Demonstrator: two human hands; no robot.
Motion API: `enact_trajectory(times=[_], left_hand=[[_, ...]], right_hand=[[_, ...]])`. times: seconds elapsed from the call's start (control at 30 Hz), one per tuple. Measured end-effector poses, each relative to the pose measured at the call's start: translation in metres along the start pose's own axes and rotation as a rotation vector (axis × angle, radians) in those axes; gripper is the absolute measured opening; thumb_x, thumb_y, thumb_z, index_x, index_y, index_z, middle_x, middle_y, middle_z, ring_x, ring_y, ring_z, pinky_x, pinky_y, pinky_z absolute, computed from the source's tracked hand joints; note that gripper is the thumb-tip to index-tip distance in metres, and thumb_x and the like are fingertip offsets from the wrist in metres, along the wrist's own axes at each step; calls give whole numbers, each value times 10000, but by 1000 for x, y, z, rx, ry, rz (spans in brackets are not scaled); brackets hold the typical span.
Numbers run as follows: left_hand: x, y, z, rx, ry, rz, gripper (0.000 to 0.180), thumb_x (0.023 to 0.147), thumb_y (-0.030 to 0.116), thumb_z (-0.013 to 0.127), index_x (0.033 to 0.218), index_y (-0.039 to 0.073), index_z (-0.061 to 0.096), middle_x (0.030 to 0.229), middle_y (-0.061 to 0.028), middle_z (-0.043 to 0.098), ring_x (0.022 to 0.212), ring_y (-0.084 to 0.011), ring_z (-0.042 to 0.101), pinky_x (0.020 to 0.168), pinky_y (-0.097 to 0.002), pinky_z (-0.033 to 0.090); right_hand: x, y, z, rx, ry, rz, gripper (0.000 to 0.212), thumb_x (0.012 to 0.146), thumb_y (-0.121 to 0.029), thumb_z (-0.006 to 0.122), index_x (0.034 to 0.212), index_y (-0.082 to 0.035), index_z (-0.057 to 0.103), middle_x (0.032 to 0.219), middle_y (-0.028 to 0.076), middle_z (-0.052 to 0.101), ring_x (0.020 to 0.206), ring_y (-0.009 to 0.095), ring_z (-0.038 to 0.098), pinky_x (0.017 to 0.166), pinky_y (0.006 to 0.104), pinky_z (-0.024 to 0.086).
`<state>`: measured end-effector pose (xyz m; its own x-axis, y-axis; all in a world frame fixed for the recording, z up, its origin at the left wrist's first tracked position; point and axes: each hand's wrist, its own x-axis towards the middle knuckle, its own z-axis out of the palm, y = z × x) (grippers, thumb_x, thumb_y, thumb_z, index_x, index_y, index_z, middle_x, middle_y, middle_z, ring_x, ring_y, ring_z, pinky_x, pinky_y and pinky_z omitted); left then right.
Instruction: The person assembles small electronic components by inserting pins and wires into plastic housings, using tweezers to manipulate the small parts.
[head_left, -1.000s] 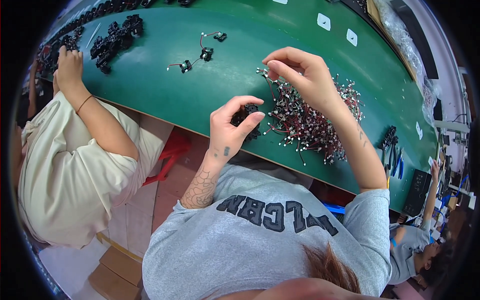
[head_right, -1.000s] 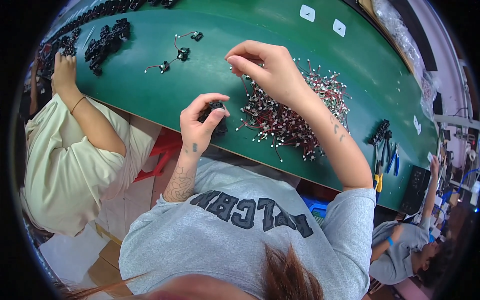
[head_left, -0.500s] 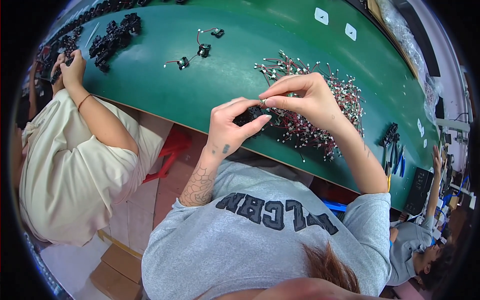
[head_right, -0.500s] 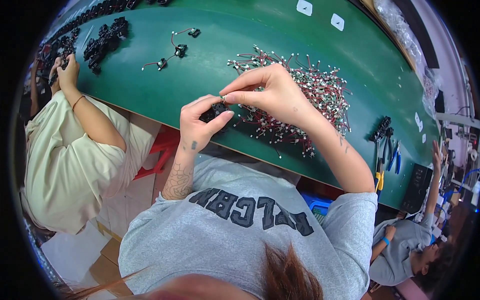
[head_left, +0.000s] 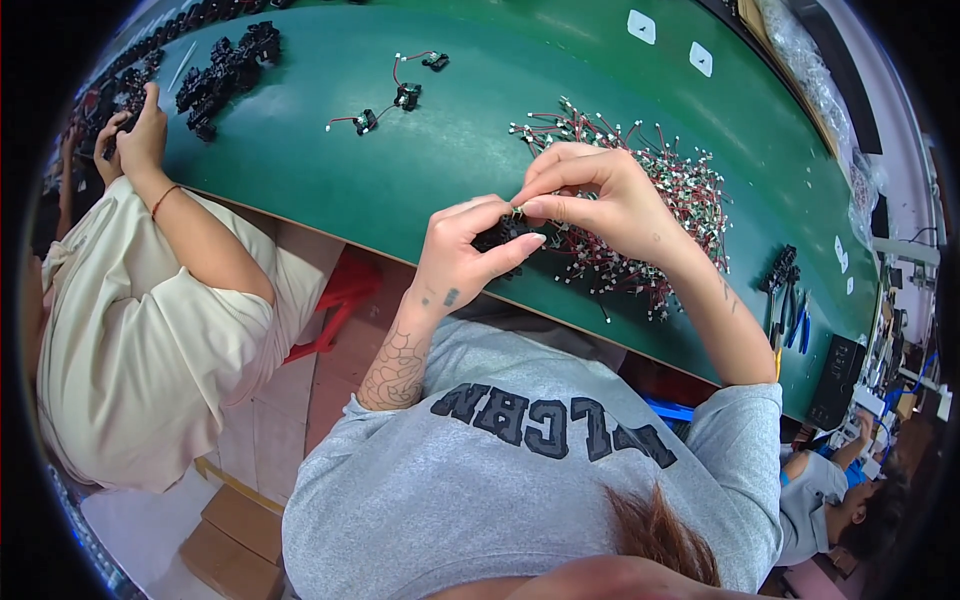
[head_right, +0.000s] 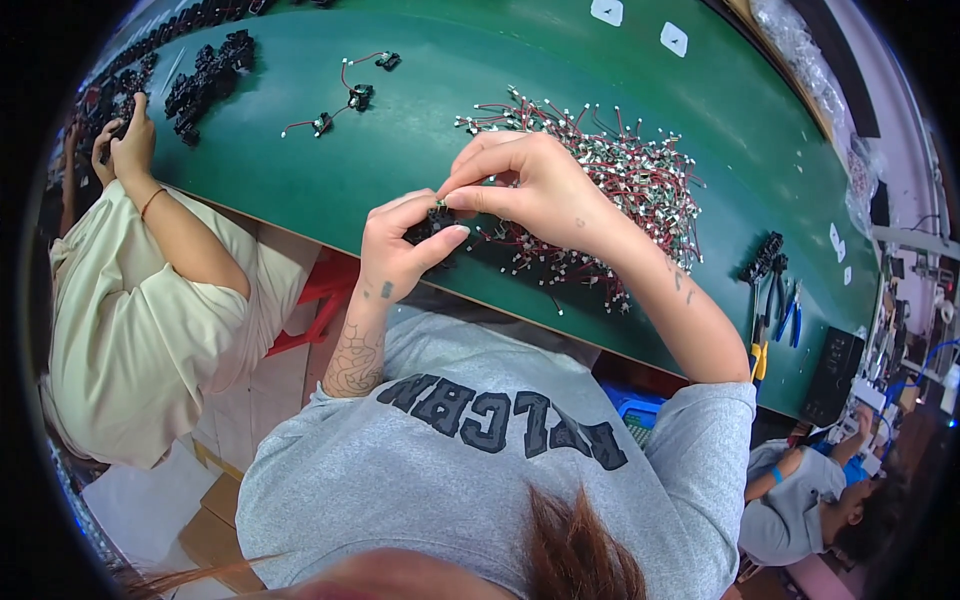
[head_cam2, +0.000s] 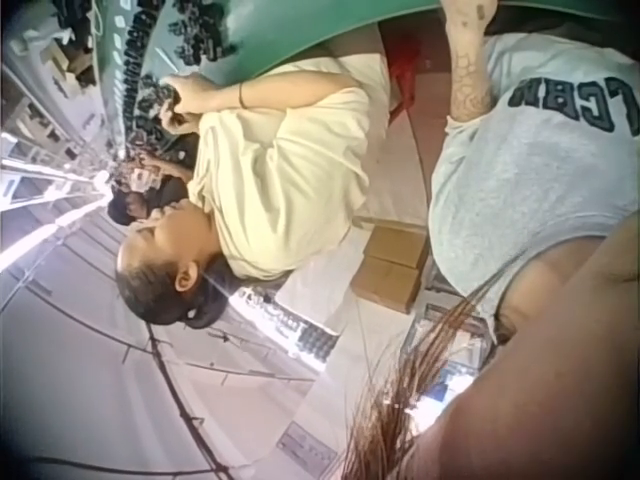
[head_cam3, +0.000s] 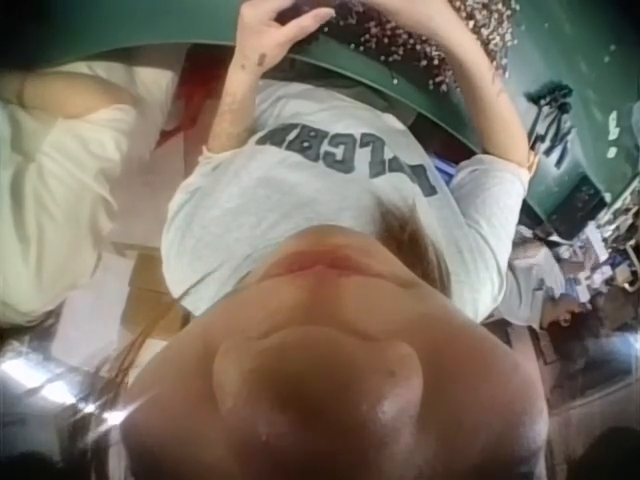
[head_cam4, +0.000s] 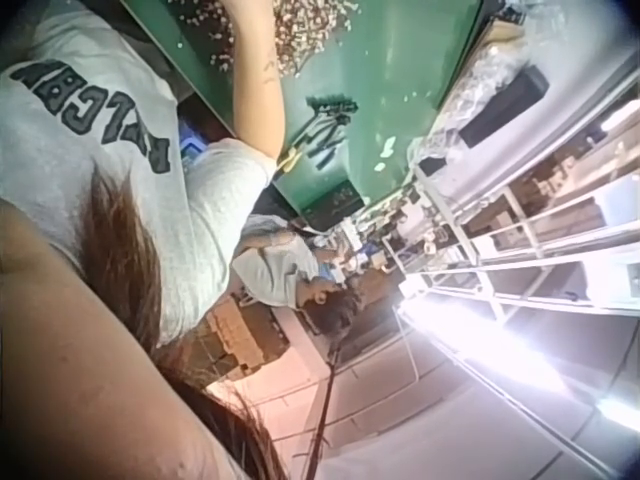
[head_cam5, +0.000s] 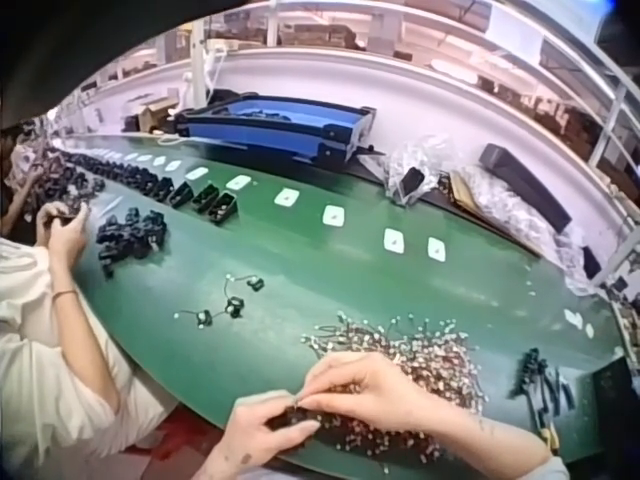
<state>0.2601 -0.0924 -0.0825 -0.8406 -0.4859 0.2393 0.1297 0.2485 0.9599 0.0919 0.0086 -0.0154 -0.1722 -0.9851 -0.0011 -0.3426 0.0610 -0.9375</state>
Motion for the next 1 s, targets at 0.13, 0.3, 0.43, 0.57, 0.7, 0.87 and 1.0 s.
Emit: enact_trajectory(times=[0.13, 0.3, 0.43, 0.57, 0.7, 0.87, 1.0], left_hand=[[0, 1, 0, 20, -12, -1, 182, 761, 107, 742, 885, -10, 677, 713, -42, 602, 587, -137, 480, 547, -247, 379], [-1, -1, 1, 72, -39, 8, 185, 780, 130, 731, 882, -11, 668, 717, -50, 598, 588, -149, 478, 548, -254, 378], [-3, -4, 1, -3, -87, 18, 208, 794, 157, 723, 895, -16, 664, 717, -58, 595, 586, -159, 475, 550, -267, 381], [-2, -4, 7, 135, -80, 59, 223, 804, 173, 719, 900, -19, 662, 731, -60, 607, 596, -160, 487, 561, -266, 390], [-3, -6, 9, 148, -51, 85, 230, 802, 175, 727, 909, -19, 665, 748, -60, 620, 609, -154, 497, 570, -261, 397], [-1, -1, 7, 56, 6, 47, 234, 783, 159, 748, 921, -15, 674, 765, -55, 634, 618, -140, 505, 574, -250, 401], [-1, 1, 5, 7, 30, -19, 236, 763, 142, 765, 922, -11, 682, 761, -49, 639, 612, -130, 502, 568, -243, 400]], right_hand=[[2, 0, 0, -14, -20, 25, 78, 784, -35, 710, 854, -17, 740, 864, 58, 649, 739, 131, 537, 628, 236, 412], [3, -6, -3, -149, -79, -22, 79, 779, -35, 709, 849, -11, 736, 842, 54, 642, 725, 129, 530, 614, 239, 405], [7, -7, -8, -136, -185, -62, 78, 771, -27, 704, 840, -3, 731, 825, 50, 637, 719, 137, 529, 609, 244, 404], [10, -6, -14, -114, -225, 59, 71, 767, -27, 702, 828, -2, 727, 816, 50, 635, 718, 143, 530, 611, 250, 407], [11, -8, -14, -138, -238, 26, 67, 763, -26, 700, 820, -1, 725, 807, 51, 633, 711, 149, 531, 612, 254, 411], [6, -5, -5, -172, -117, -95, 66, 761, -22, 695, 816, 1, 723, 802, 54, 634, 699, 155, 534, 615, 257, 419], [0, -6, -2, -196, -17, -124, 66, 763, -20, 691, 817, 4, 721, 804, 56, 637, 691, 155, 536, 616, 257, 425]])
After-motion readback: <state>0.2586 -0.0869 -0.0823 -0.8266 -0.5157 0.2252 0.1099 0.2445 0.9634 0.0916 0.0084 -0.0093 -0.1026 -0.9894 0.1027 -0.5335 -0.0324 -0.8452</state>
